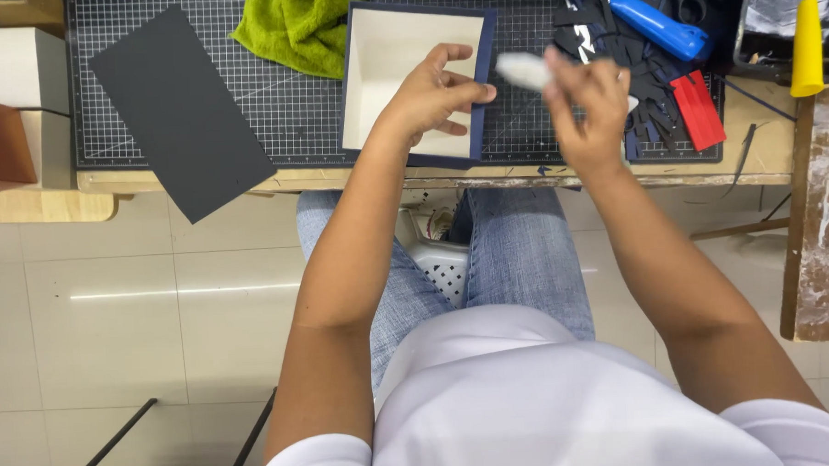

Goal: Assembling a decorative box by gluing and folding paper over a cardboard frame and trimming edges

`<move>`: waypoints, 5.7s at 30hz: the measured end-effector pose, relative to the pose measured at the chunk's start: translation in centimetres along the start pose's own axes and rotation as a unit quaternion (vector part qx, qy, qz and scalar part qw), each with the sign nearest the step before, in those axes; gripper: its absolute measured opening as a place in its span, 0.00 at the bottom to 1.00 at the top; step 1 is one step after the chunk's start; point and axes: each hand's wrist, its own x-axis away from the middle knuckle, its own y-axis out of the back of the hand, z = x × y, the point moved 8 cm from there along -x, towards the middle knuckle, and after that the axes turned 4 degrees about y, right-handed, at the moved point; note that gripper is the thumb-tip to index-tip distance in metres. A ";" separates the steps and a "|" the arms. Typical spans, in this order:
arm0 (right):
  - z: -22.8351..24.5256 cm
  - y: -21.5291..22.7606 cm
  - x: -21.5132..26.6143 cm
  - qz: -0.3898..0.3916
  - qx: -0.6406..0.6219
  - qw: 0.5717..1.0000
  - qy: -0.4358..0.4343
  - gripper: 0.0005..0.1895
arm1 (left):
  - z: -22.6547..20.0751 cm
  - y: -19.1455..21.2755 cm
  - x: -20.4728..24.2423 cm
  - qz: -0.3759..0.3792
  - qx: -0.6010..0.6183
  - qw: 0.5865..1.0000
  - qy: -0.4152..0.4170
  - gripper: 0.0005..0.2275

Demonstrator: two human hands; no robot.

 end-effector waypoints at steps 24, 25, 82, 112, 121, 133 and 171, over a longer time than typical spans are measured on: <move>-0.4 0.7 3.0 0.004 -0.107 0.983 -0.146 0.19 | 0.0 0.3 -1.6 0.012 -0.024 0.996 -0.089 0.24; -0.6 -0.1 2.3 0.003 -0.077 0.991 -0.110 0.18 | 0.0 0.3 -1.7 0.013 -0.017 0.996 -0.086 0.24; 3.0 -5.4 -3.8 0.134 -0.309 0.904 -0.264 0.14 | 0.0 -3.1 13.3 -0.403 -0.397 0.621 -0.542 0.02; 11.2 -0.6 -2.8 0.100 0.077 0.974 0.190 0.10 | 0.0 -1.5 9.9 -0.329 -0.382 0.759 -0.412 0.14; 10.2 -2.3 -2.2 0.175 0.196 0.941 0.212 0.17 | 0.2 -0.5 7.3 -0.291 -0.387 0.794 -0.369 0.08; 9.2 -4.1 -1.9 0.282 0.199 0.921 0.179 0.26 | 1.0 -0.1 11.8 -0.383 -0.385 0.723 -0.426 0.16; 17.3 -5.7 -3.1 0.098 0.018 0.969 0.227 0.10 | 3.5 6.0 13.2 -0.403 -0.343 0.768 -0.359 0.09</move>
